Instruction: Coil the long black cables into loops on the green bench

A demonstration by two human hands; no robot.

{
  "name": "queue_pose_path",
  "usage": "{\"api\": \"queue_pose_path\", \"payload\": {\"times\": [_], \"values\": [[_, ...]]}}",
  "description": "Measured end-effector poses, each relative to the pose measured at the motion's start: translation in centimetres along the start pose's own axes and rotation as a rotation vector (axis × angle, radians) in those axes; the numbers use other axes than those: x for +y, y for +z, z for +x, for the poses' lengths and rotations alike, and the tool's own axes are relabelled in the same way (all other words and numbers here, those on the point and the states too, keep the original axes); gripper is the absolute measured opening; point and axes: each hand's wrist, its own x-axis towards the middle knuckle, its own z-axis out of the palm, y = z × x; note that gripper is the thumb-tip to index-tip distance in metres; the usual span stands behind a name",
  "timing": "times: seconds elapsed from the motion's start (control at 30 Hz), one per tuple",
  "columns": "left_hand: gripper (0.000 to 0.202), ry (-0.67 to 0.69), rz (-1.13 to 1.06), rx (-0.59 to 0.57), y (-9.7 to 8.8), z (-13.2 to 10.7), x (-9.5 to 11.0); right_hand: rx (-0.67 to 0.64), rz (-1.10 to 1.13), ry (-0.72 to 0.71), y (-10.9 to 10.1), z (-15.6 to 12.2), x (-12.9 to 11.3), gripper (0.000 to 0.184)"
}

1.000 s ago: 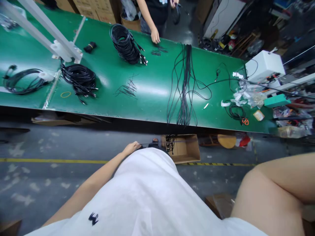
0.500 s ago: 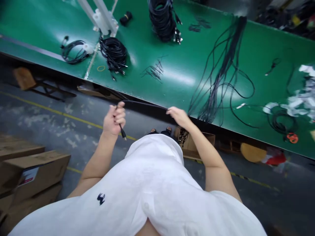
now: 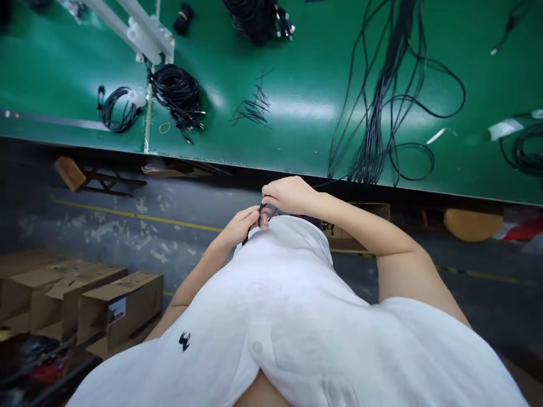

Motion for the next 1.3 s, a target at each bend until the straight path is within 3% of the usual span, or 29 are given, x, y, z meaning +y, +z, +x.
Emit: {"api": "queue_pose_path", "payload": {"times": [0.1,0.17,0.27,0.37,0.43,0.5,0.6,0.7,0.77,0.83,0.9,0.93,1.0,1.07,1.17,1.3], "values": [[0.034,-0.073,-0.163,-0.022,-0.4,0.2,1.1,0.030,0.100,-0.006,-0.1,0.5,1.4,0.027],[0.027,-0.127,-0.249,-0.019,-1.0,0.3,2.0,0.066,0.212,-0.026,0.4,0.9,3.6,0.029],[0.023,-0.137,-0.428,0.083,-2.6,0.1,3.9,0.243,0.354,0.044,2.0,0.9,9.3,0.037],[0.031,0.042,-0.627,0.260,-4.5,-0.9,6.1,0.464,0.308,0.297,4.9,-0.9,15.7,0.042],[0.033,0.150,-0.696,0.341,-5.4,-1.6,7.2,0.405,0.263,0.400,7.2,-2.7,18.6,0.042],[0.033,0.177,-0.715,0.384,-5.9,-2.3,7.8,0.296,0.220,0.426,9.1,-4.3,19.8,0.041],[0.032,0.210,-0.692,0.441,-6.3,-2.8,8.0,0.290,0.112,0.426,10.0,-5.6,19.0,0.042],[0.029,0.256,-0.592,0.474,-6.4,-2.4,7.8,0.273,-0.080,0.390,9.0,-5.4,15.0,0.037],[0.026,0.201,-0.464,0.447,-6.1,-1.2,7.2,0.082,-0.172,0.226,8.2,-4.6,10.5,0.031],[0.020,0.104,-0.311,0.401,-5.3,0.2,6.0,-0.115,-0.164,-0.045,7.3,-3.3,5.3,0.026],[0.020,0.000,-0.113,0.311,-4.0,1.2,4.5,-0.135,-0.101,-0.221,6.2,-1.8,1.4,0.026],[0.024,-0.046,-0.011,0.240,-3.4,1.4,3.7,-0.099,-0.064,-0.229,5.5,-1.0,0.3,0.026],[0.032,-0.126,0.126,0.068,-2.6,1.2,2.7,-0.019,0.035,-0.151,4.1,-0.1,0.1,0.025],[0.038,-0.158,0.090,-0.036,-2.5,0.6,2.4,0.035,0.183,-0.088,2.9,0.2,1.8,0.025],[0.042,-0.167,-0.045,-0.066,-2.6,0.2,2.6,0.135,0.350,-0.082,2.1,0.0,4.2,0.029],[0.036,-0.228,-0.167,-0.117,-2.5,0.4,3.2,0.200,0.412,-0.102,2.2,0.6,6.3,0.034]]}}
